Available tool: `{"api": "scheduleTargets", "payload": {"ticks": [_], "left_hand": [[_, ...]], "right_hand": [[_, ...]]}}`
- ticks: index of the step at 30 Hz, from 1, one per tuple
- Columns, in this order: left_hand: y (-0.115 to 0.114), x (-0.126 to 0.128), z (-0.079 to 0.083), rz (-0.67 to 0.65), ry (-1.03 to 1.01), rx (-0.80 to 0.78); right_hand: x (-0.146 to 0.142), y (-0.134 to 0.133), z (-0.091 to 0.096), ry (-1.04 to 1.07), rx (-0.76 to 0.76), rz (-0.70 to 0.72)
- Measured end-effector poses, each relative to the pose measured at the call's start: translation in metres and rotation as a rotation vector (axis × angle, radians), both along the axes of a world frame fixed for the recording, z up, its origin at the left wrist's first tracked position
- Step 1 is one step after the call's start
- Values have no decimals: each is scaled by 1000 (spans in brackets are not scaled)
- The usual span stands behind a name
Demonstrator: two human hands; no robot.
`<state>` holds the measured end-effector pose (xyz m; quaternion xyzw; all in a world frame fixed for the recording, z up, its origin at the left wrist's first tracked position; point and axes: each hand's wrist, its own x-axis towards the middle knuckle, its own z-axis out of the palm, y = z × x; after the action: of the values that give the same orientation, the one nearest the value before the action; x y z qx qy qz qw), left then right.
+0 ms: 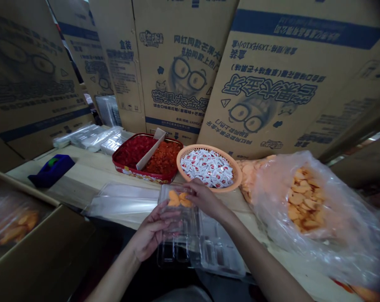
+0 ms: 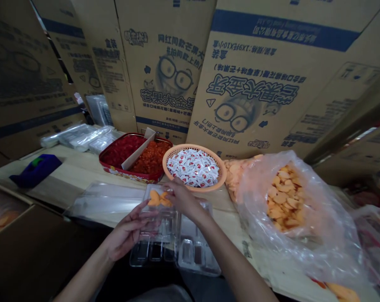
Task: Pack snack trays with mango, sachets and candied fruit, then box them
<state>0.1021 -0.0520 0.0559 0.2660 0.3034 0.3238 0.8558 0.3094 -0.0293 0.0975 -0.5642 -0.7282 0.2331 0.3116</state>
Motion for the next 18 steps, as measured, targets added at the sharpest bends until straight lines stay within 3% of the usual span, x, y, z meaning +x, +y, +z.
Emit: {"api": "scheduleTargets", "payload": {"ticks": [4, 6, 11, 18], "left_hand": [[8, -7, -2, 25, 16, 1], [12, -10, -3, 42, 29, -6], [19, -9, -4, 95, 89, -7], [25, -12, -13, 107, 99, 2]], "right_hand": [[23, 20, 1, 6, 163, -283], [41, 34, -2, -89, 128, -362], [69, 66, -25, -176, -171, -318], [67, 83, -39, -46, -264, -308]]}}
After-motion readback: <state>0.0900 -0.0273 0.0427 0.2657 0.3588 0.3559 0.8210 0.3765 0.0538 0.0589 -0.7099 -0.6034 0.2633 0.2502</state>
